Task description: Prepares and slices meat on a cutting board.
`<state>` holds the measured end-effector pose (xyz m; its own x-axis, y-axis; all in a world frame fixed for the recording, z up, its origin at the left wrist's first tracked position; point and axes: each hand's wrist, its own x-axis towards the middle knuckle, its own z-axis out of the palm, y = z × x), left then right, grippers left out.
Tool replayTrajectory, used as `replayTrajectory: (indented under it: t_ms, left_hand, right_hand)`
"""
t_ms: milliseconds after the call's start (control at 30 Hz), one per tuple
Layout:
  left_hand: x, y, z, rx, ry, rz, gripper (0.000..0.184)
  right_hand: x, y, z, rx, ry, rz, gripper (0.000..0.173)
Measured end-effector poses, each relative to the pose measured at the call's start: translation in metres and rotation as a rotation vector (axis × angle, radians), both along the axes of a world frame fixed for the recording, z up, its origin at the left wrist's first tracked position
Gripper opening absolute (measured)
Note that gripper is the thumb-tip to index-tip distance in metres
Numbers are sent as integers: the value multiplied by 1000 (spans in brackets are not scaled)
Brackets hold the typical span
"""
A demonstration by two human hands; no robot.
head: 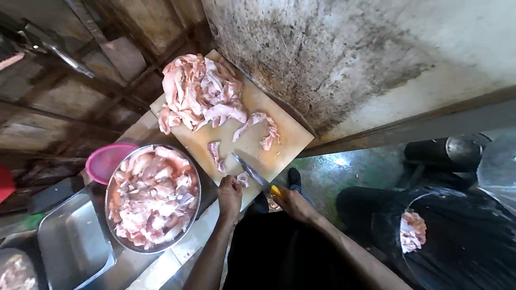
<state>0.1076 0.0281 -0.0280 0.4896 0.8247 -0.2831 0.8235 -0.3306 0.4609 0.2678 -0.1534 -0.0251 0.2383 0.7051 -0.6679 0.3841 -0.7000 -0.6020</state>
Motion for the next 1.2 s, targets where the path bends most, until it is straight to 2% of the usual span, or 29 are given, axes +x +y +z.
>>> replayTrajectory:
  t_ms: [133, 233, 300, 567, 700, 833, 1033, 1100, 1200]
  left_hand:
    - [-6, -4, 6, 39, -8, 81, 20]
    - [-10, -10, -6, 185, -147, 6, 17]
    - [-10, -11, -13, 182, -189, -75, 13]
    - [-6, -12, -15, 171, -111, -134, 6]
    - [-3, -10, -9, 146, -58, -143, 9]
    - [-2, -4, -10, 150, -43, -141, 10]
    - [-1, -5, -16, 216, -69, -149, 7]
    - [-2, -5, -18, 230, -95, -160, 6]
    - [-2, -5, -15, 168, -46, -194, 9]
  right_hand:
    - [-15, 3, 13, -12, -40, 22, 42]
    - [-28, 5, 20, -38, -47, 69, 41]
    - [-35, 5, 20, -55, -44, 78, 41]
    - [-41, -14, 41, -217, -78, 125, 43]
    - [-51, 11, 46, -280, -109, 137, 45]
    - [-58, 37, 33, -228, -150, 116, 42]
    - [-46, -19, 40, -341, -165, 130, 43]
    - [-46, -9, 41, -322, -160, 121, 44]
    - [-44, 35, 38, -245, -138, 122, 42]
